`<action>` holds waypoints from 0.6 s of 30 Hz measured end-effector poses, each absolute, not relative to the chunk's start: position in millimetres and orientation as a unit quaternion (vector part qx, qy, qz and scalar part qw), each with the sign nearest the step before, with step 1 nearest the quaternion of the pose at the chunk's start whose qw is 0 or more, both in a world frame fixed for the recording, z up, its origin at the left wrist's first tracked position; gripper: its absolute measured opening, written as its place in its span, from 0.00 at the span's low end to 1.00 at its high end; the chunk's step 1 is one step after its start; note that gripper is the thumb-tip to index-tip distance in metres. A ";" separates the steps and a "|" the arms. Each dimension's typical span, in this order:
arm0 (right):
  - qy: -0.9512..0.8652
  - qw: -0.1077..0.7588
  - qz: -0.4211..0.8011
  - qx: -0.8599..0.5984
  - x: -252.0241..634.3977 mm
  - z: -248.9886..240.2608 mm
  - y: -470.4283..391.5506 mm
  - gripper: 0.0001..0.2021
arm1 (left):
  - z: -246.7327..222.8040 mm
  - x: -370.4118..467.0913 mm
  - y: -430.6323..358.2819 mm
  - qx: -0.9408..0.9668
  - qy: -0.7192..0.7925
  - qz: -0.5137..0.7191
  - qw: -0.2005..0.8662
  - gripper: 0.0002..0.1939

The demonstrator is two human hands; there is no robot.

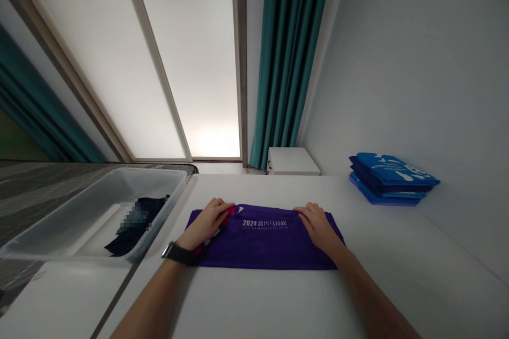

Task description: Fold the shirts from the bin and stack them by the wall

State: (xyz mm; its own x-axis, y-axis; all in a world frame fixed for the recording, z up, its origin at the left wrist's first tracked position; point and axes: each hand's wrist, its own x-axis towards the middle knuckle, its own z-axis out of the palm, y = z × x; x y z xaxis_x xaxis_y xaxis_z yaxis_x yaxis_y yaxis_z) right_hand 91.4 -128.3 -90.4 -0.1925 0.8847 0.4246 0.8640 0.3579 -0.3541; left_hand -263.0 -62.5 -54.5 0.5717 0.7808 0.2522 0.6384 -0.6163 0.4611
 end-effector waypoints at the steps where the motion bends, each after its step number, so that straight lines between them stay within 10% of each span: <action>1: -0.769 0.296 0.026 -0.566 92.0 -90.1 -128.2 0.15 | -53.4 -262.3 -62.8 0.869 0.410 0.224 0.166 0.17; 18: -0.665 0.375 0.250 -0.596 85.2 -77.2 -125.0 0.11 | -60.2 -252.1 -59.5 0.827 0.531 0.147 0.110 0.18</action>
State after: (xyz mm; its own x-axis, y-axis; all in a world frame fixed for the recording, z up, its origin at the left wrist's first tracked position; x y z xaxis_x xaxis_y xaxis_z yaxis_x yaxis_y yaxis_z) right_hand 85.2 -125.0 -77.2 -0.0093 0.9798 0.2000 0.6044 0.1648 -0.7794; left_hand -252.1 -59.5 -60.2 0.3923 0.9112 0.1261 0.8469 -0.4112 0.3371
